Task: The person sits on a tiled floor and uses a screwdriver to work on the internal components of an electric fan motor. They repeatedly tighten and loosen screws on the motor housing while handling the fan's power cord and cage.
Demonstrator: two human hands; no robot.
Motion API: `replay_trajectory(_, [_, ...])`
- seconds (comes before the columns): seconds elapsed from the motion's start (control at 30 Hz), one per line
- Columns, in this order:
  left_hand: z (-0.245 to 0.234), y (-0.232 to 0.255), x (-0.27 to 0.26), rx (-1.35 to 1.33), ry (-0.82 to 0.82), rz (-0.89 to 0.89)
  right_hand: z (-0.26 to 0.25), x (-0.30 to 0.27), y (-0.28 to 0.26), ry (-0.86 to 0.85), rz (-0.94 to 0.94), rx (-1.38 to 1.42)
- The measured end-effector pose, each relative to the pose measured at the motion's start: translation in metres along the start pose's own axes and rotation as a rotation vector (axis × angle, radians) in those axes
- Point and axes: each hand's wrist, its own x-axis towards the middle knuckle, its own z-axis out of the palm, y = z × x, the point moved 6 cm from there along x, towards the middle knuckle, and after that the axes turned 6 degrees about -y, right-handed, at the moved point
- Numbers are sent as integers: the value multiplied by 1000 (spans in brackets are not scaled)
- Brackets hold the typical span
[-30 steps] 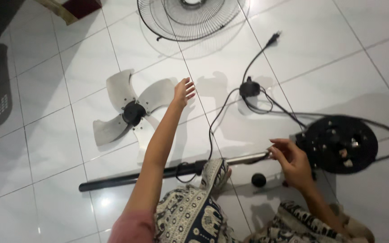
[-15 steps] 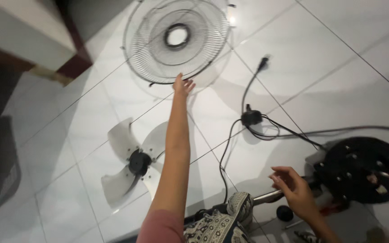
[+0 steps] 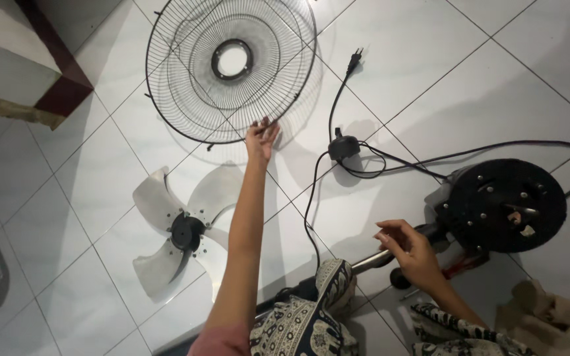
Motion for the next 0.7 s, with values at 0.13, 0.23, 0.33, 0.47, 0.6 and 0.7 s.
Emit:
replay_trajectory(0.13, [-3, -9, -22, -164, -134, 26, 2, -11, -2, -36, -71, -18])
replay_trajectory(0.23, [16, -4, -34, -185, -379, 59, -6, -29, -2, -28, -113, -31])
replay_trajectory(0.33, [12, -1, -63, -160, -196, 53, -12, -45, 3, -21, -97, -105])
replay_trajectory(0.47, [49, 1, -154, 0, -277, 45, -25, -70, 7, -3, -91, -11])
replay_trajectory(0.6, [100, 14, -250, 236, -330, 21, -47, -96, 6, 39, -116, 66])
replay_trajectory(0.7, [131, 28, -298, 426, -347, 7, -81, -119, 0, 91, -106, 1])
